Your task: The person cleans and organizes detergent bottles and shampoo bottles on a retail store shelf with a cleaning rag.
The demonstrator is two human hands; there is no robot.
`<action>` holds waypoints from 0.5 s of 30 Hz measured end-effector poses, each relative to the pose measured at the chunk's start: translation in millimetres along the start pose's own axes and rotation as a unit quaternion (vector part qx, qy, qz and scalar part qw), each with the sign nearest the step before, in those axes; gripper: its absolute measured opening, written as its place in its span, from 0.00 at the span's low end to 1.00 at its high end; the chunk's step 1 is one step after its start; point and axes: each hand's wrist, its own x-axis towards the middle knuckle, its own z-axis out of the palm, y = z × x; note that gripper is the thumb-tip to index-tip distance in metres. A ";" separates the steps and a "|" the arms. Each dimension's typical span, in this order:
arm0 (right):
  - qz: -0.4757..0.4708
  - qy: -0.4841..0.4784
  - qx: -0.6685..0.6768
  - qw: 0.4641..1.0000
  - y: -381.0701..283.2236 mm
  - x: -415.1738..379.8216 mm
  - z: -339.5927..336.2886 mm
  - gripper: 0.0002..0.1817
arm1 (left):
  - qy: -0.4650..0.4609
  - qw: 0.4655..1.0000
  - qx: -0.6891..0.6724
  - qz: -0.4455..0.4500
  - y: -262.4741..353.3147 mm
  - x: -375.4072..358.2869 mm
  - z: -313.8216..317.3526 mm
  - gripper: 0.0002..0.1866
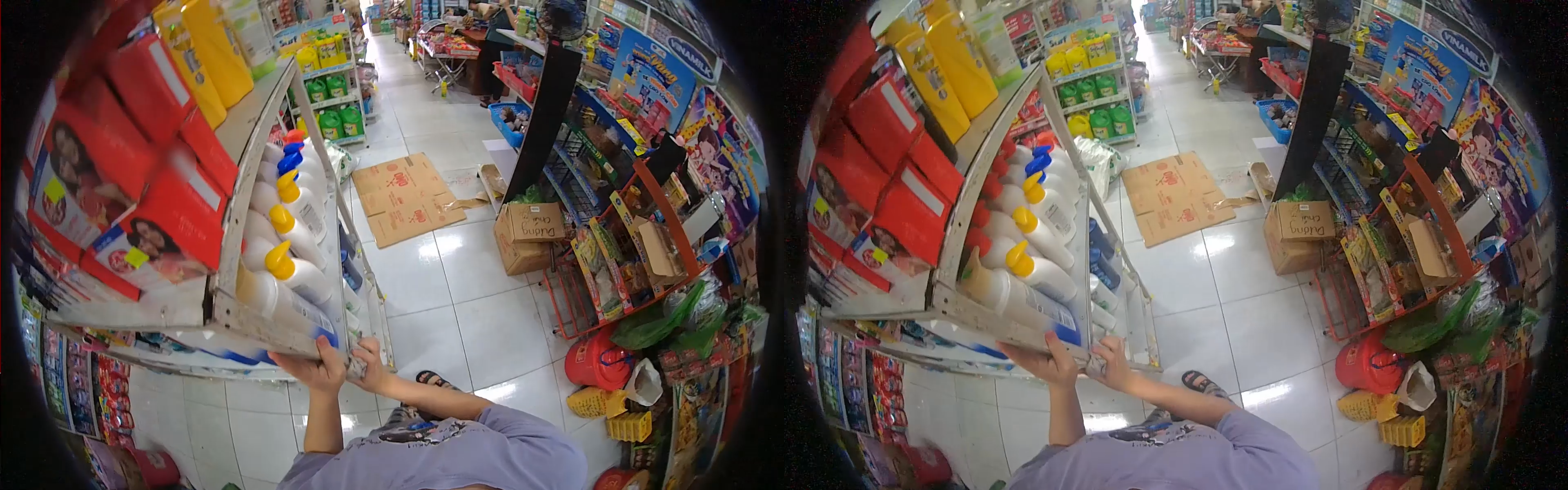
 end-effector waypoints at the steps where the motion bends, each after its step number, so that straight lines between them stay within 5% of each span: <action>1: 0.000 0.004 -0.007 1.000 0.5 -2.5 0.2 0.36 | 0.005 1.000 0.016 -0.005 1.5 -0.1 0.0 0.37; 5: 0.041 0.002 -0.017 0.999 20.0 -37.0 2.6 0.36 | 0.021 0.999 0.030 0.004 3.3 1.9 1.5 0.36; 12: 0.260 -0.172 -0.114 0.943 85.1 -150.8 -1.7 0.35 | 0.018 0.997 0.065 0.027 3.3 7.8 1.2 0.36; 15: 0.302 -0.130 -0.040 0.943 71.7 -142.4 2.4 0.34 | 0.016 0.995 0.096 0.022 3.4 7.4 -0.5 0.35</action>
